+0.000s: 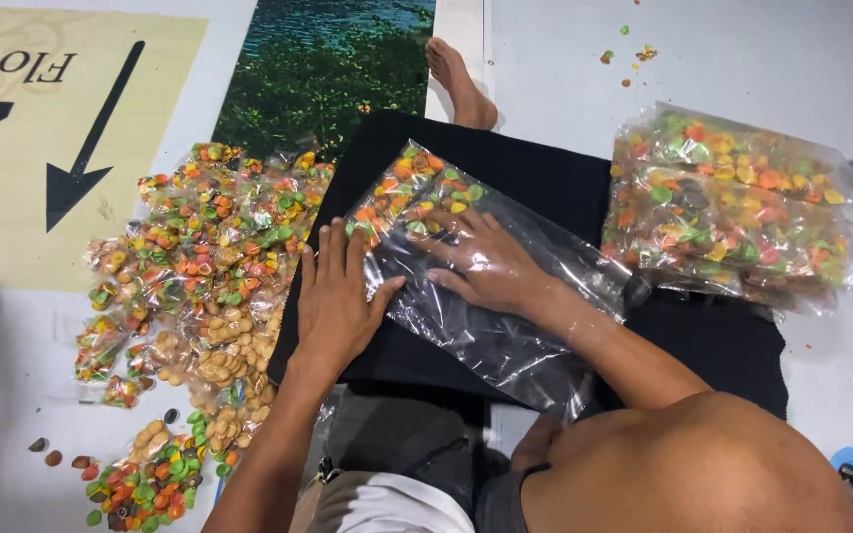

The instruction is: Packing small individually wrapped candies into clear plastic bags.

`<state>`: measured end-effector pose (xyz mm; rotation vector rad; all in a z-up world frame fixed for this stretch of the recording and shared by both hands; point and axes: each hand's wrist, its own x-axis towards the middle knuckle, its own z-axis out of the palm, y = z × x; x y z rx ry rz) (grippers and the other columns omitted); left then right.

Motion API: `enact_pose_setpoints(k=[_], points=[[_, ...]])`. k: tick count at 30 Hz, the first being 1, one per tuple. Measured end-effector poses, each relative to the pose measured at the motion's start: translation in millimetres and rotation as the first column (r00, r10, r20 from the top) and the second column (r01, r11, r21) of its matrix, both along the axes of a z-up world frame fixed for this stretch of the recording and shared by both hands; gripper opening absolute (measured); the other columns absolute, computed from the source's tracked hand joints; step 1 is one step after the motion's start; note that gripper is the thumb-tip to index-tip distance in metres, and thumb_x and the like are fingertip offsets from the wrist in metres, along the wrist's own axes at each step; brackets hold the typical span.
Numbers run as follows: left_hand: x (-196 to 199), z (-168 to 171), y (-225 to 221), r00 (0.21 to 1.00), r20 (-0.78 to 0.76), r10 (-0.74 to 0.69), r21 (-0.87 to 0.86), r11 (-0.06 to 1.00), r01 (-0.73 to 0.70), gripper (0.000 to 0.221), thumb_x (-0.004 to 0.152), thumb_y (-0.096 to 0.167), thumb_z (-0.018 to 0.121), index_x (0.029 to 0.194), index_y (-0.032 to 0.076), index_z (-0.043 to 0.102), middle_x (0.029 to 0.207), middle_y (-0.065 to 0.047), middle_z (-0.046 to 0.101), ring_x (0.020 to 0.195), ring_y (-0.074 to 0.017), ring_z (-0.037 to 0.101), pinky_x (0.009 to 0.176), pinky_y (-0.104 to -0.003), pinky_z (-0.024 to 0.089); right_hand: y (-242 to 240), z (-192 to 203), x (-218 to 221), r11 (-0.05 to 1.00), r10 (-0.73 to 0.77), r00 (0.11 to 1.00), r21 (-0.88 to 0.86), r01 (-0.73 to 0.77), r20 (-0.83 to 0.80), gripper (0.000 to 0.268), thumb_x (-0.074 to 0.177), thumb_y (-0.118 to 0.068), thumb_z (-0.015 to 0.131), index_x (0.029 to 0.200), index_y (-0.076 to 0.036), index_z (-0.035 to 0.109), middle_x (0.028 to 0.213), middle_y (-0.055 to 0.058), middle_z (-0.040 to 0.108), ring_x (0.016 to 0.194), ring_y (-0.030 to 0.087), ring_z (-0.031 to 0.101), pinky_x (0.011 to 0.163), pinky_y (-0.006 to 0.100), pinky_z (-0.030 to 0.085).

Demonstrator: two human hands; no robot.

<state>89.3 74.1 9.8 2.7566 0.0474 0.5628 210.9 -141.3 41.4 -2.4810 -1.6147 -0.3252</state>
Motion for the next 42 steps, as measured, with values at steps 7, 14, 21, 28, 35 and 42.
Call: enact_pose_setpoints(k=[7, 14, 21, 28, 35, 42], points=[[-1, -7, 4, 0.959, -0.283, 0.001, 0.069, 0.997, 0.019, 0.090, 0.102, 0.070, 0.031, 0.164, 0.006, 0.019, 0.168, -0.027, 0.016, 0.157, -0.0397, 0.012, 0.125, -0.056, 0.002, -4, -15, 10, 0.997, -0.058, 0.998, -0.044, 0.057, -0.018, 0.058, 0.104, -0.058, 0.042, 0.147, -0.020, 0.050, 0.146, 0.014, 0.052, 0.129, 0.034, 0.054, 0.096, 0.046, 0.046], [-2, -6, 7, 0.931, -0.364, 0.016, 0.115, 0.993, 0.028, 0.092, 0.101, 0.074, 0.028, 0.164, 0.008, 0.018, 0.170, -0.023, 0.013, 0.158, -0.0362, 0.008, 0.126, -0.054, -0.001, -5, -16, 10, 0.995, -0.036, 0.998, -0.094, 0.031, -0.049, 0.058, 0.106, -0.052, 0.036, 0.153, -0.018, 0.043, 0.153, 0.016, 0.049, 0.138, 0.034, 0.049, 0.111, 0.054, 0.034], [-8, 0, 2, 0.957, -0.289, 0.003, 0.074, 0.997, 0.019, 0.092, 0.100, 0.071, 0.035, 0.163, 0.006, 0.023, 0.168, -0.027, 0.017, 0.156, -0.0390, 0.013, 0.126, -0.055, 0.005, -13, -6, 2, 1.000, 0.010, 1.000, 0.025, -0.010, 0.000, 0.055, 0.103, -0.045, 0.048, 0.149, -0.015, 0.047, 0.152, 0.018, 0.048, 0.143, 0.036, 0.044, 0.117, 0.059, 0.032], [-14, 0, 1, 0.992, -0.127, -0.015, -0.020, 1.000, 0.013, 0.084, 0.094, 0.065, 0.060, 0.146, 0.001, 0.044, 0.150, -0.026, 0.040, 0.151, -0.0449, 0.029, 0.126, -0.054, 0.020, -18, -22, 11, 1.000, -0.007, 0.997, -0.009, 0.007, 0.078, 0.060, 0.101, -0.055, 0.048, 0.151, -0.020, 0.049, 0.153, 0.013, 0.048, 0.147, 0.034, 0.039, 0.118, 0.064, 0.029], [-15, -4, 2, 0.990, -0.134, -0.049, 0.011, 0.999, 0.051, 0.081, 0.099, 0.064, 0.049, 0.149, 0.001, 0.041, 0.158, -0.028, 0.036, 0.152, -0.0431, 0.027, 0.126, -0.055, 0.015, -18, -19, 12, 1.000, -0.004, 0.996, 0.030, 0.001, 0.089, 0.060, 0.104, -0.057, 0.043, 0.148, -0.017, 0.051, 0.149, 0.017, 0.052, 0.147, 0.036, 0.040, 0.117, 0.067, 0.025], [-15, -3, 3, 0.975, -0.221, -0.035, 0.038, 0.998, 0.044, 0.082, 0.102, 0.067, 0.038, 0.153, 0.003, 0.039, 0.164, -0.028, 0.029, 0.155, -0.0419, 0.020, 0.126, -0.055, 0.008, -20, -16, 15, 0.998, -0.067, 0.993, 0.007, 0.068, -0.095, 0.071, 0.102, -0.057, 0.046, 0.155, -0.010, 0.040, 0.157, 0.027, 0.038, 0.149, 0.045, 0.033, 0.119, 0.067, 0.024]])
